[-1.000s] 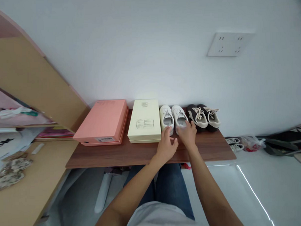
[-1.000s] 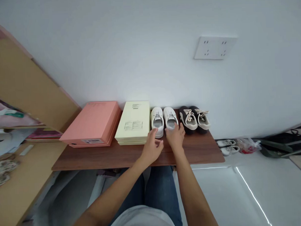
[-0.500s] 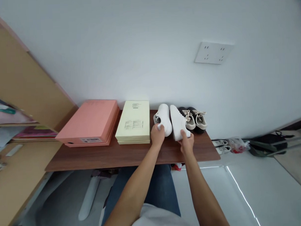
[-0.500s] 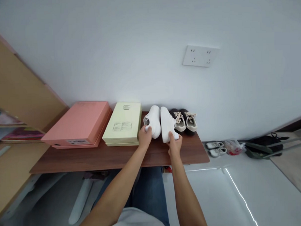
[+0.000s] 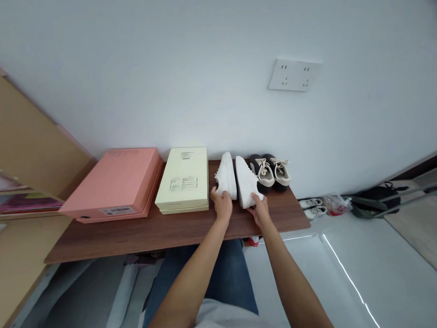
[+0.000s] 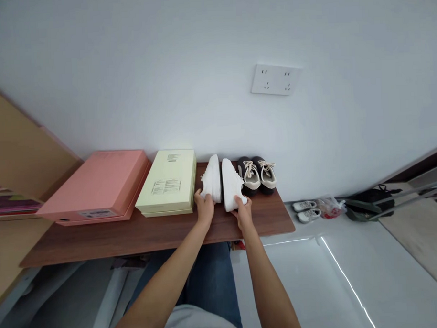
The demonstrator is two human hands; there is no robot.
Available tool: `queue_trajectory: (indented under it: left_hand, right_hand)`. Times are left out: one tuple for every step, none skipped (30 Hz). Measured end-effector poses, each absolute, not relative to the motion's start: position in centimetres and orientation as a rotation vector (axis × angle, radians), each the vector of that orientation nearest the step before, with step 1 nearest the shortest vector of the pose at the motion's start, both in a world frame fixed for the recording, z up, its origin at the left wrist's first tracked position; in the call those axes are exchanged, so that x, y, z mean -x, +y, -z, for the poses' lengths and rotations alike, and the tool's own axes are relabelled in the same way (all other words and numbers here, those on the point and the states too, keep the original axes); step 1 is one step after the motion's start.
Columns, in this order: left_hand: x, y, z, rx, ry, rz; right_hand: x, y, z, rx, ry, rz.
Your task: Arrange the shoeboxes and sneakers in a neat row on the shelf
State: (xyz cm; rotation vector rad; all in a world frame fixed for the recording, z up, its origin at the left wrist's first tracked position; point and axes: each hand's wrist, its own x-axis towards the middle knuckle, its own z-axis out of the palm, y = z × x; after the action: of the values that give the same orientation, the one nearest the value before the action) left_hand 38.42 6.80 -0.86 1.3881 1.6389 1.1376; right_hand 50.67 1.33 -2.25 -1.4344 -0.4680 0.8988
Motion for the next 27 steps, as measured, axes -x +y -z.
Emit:
queue_trajectory:
  left_hand:
    - [-38.4,5.7,0.8,-1.415,1.621,-1.160]
    - [-38.5,4.5,0.8,-1.436,1.571,-1.182]
    - [-38.5,3.3,0.7,-1.467,1.501,-1.207]
    - [-38.7,2.2,0.5,-1.522,1.413,-1.216]
    - [-38.9,1.3,0.2,-1.584,1.326,-1.213]
    - [-39.4,0.8,-0.3,-1.647,1.250,-1.201]
    - [-40.0,0.5,-0.8,-1.709,1.187,-1.180]
    - [-40.9,0.6,-1.4,-1.769,1.129,-1.148]
    - [-42.1,0.9,-2.1,-1.820,1.070,-1.104]
    - [-43.5,1.5,-2.8,-1.859,1.013,-1.047]
    - [-45.1,2.2,-3.5,-1.886,0.947,-0.972]
    - [-46.8,2.9,-4.1,-1.904,0.897,-0.886]
    - [-48.4,3.6,-4.6,-1.925,0.886,-0.793]
    - [-50.0,4.3,-4.9,-1.952,0.911,-0.698]
    - [-51.5,4.8,-5.2,-1.973,0.963,-0.613]
    - [-52.7,5.3,-5.3,-1.985,1.034,-0.540]
    - [-53.7,5.6,-5.4,-1.984,1.110,-0.483]
    - [-54.5,5.9,-5.5,-1.968,1.184,-0.438]
    - [-55.0,6.2,-5.6,-1.942,1.246,-0.407]
    - [-55.4,6.6,-5.8,-1.918,1.290,-0.392]
    - [-55.5,6.9,-5.9,-1.901,1.313,-0.393]
    - [-55.6,7.2,-6.1,-1.887,1.327,-0.414]
    - [-55.5,7.5,-6.2,-1.869,1.335,-0.455]
    - [-55.3,7.7,-6.2,-1.838,1.335,-0.509]
    - [-55.1,7.9,-6.2,-1.782,1.323,-0.566]
    - [-55.0,8.0,-6.0,-1.694,1.303,-0.613]
    - [-54.9,8.1,-5.7,-1.581,1.274,-0.647]
  right_hand:
    - [-51.3,1.1,2.4,1.494,-0.508,-0.886]
    - [-52.0,0.8,2.6,1.564,-0.563,-0.847]
    - [-53.0,0.4,2.6,1.636,-0.632,-0.784]
    - [-54.1,0.0,2.6,1.698,-0.707,-0.698]
    - [-55.3,-0.4,2.4,1.744,-0.776,-0.593]
    - [-56.8,-0.8,2.2,1.772,-0.825,-0.486]
    - [-58.3,-1.0,1.8,1.793,-0.835,-0.377]
    - [-59.8,-1.0,1.4,1.818,-0.818,-0.260]
    - [-61.2,-0.7,0.9,1.844,-0.791,-0.143]
    - [-62.5,-0.3,0.4,1.873,-0.771,-0.051]
    - [-63.6,0.4,-0.1,1.908,-0.771,0.006]
    - [-64.4,1.1,-0.5,1.944,-0.789,0.020]
    - [-65.1,1.9,-0.7,1.977,-0.820,-0.009]
    - [-65.5,2.7,-0.8,2.002,-0.851,-0.062]
    - [-65.8,3.3,-0.8,2.017,-0.873,-0.127]
    - [-65.9,3.8,-0.6,2.023,-0.880,-0.188]
    - [-66.0,4.1,-0.4,2.026,-0.869,-0.234]
    - [-66.1,4.2,-0.1,2.031,-0.839,-0.261]
    - [-66.3,4.2,0.2,2.038,-0.790,-0.272]
    - [-66.5,4.1,0.4,2.040,-0.723,-0.272]
    - [-66.9,3.9,0.5,2.029,-0.639,-0.262]
    - [-67.3,3.7,0.6,1.999,-0.544,-0.245]
    - [-67.8,3.6,0.6,1.948,-0.450,-0.228]
    - [-68.3,3.6,0.5,1.879,-0.364,-0.219]
    - [-68.7,3.8,0.3,1.800,-0.291,-0.227]
    - [-69.1,4.0,0.2,1.720,-0.231,-0.251]
    - [-69.4,4.4,0.0,1.650,-0.186,-0.292]
